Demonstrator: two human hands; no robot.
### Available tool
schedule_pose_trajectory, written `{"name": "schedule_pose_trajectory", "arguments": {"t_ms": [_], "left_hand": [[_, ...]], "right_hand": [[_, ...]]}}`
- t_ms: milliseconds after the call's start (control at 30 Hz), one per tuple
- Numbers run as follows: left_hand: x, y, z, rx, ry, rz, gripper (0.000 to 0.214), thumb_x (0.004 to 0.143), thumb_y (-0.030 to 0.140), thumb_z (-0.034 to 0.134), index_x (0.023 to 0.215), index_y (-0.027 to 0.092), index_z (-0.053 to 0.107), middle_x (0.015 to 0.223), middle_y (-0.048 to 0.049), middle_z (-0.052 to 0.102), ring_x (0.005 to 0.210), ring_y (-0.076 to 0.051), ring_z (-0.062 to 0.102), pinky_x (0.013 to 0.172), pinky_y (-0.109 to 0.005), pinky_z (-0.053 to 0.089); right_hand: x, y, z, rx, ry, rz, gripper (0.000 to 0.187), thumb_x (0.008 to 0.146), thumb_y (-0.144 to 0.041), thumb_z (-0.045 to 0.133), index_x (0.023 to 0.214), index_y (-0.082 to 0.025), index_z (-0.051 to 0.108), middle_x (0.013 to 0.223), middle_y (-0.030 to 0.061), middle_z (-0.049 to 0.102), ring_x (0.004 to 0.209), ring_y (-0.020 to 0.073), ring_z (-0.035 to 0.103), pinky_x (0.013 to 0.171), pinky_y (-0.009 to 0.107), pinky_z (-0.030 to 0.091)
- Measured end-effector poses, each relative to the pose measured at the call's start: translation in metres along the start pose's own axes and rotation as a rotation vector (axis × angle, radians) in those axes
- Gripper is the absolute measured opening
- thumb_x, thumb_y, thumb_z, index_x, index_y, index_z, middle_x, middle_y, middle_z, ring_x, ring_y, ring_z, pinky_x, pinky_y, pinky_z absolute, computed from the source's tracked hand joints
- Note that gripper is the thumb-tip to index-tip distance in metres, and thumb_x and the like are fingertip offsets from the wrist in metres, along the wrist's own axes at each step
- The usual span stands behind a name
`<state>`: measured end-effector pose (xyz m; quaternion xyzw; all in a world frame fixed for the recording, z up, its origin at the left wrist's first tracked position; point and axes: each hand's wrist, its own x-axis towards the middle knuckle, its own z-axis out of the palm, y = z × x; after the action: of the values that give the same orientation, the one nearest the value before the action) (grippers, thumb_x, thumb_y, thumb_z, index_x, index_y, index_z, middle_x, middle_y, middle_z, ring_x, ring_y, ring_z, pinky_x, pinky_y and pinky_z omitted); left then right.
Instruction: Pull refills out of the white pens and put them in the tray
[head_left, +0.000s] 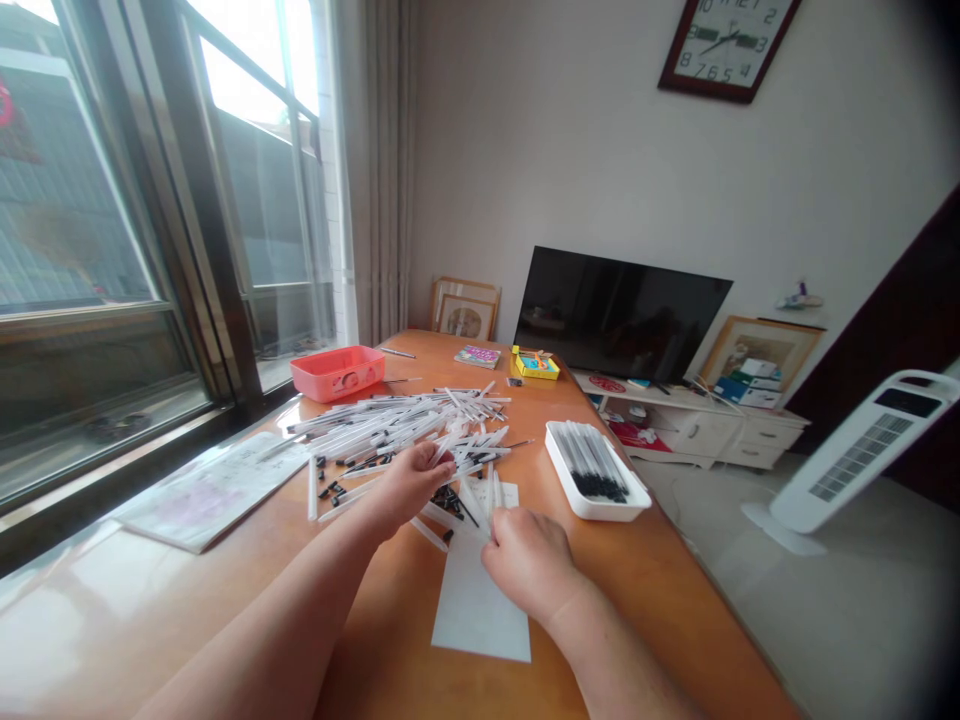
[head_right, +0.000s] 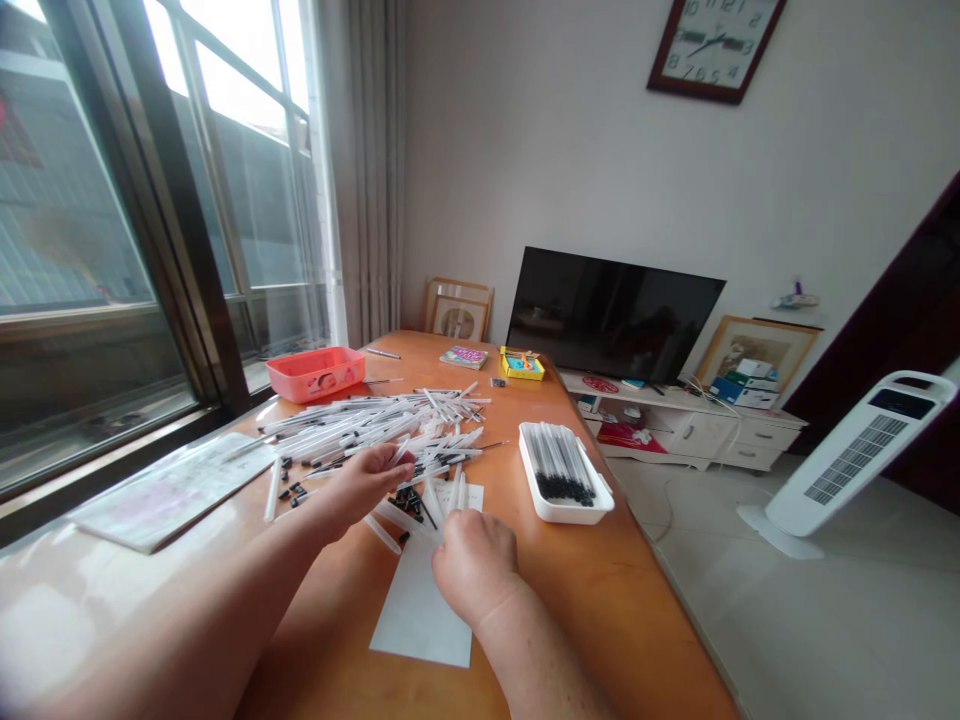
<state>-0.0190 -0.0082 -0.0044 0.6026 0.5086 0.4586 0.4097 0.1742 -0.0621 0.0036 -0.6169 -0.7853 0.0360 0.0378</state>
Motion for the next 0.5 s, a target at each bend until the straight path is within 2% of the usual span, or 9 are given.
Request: {"name": "schedule_pose_trajectory", "arguments": {"t_ms": [133, 233, 367, 500], "left_hand": [[0.000, -0.007, 0.008, 0.324, -0.025, 0.156, 0.023, 0.079, 0.033, 0.062, 0.066, 0.020, 0.048, 0.066, 0.0024, 0.053, 0.064, -0.013, 0.047, 0.059, -0.026, 0.034], [-0.002, -0.010, 0.013, 0.537, -0.104, 0.237, 0.013, 0.081, 0.025, 0.056, 0.070, 0.020, 0.054, 0.072, 0.0001, 0.058, 0.067, -0.015, 0.051, 0.061, -0.027, 0.035], [-0.006, -0.006, 0.019, 0.707, -0.221, 0.365, 0.010, 0.081, 0.020, 0.055, 0.073, 0.020, 0.061, 0.084, -0.0039, 0.062, 0.078, -0.018, 0.058, 0.068, -0.028, 0.040], [-0.008, -0.004, 0.022, 0.782, -0.308, 0.444, 0.009, 0.078, 0.016, 0.058, 0.077, 0.021, 0.065, 0.091, -0.0054, 0.062, 0.088, -0.021, 0.059, 0.077, -0.029, 0.044]], "right_hand": [[-0.003, 0.005, -0.003, -0.007, -0.025, 0.008, 0.021, 0.079, -0.024, 0.055, 0.091, -0.018, 0.073, 0.093, 0.0140, 0.075, 0.093, 0.0291, 0.070, 0.075, 0.033, 0.046], [-0.004, 0.007, -0.004, 0.009, -0.036, 0.001, 0.022, 0.081, -0.023, 0.054, 0.091, -0.019, 0.073, 0.094, 0.0133, 0.075, 0.093, 0.0288, 0.070, 0.074, 0.033, 0.046], [-0.002, 0.008, -0.003, 0.035, -0.043, 0.008, 0.023, 0.078, -0.022, 0.055, 0.091, -0.020, 0.074, 0.096, 0.0136, 0.076, 0.093, 0.0297, 0.071, 0.072, 0.033, 0.046], [0.001, 0.013, -0.003, 0.060, -0.018, 0.021, 0.022, 0.077, -0.025, 0.056, 0.088, -0.020, 0.075, 0.094, 0.0139, 0.076, 0.093, 0.0304, 0.071, 0.072, 0.034, 0.046]]}}
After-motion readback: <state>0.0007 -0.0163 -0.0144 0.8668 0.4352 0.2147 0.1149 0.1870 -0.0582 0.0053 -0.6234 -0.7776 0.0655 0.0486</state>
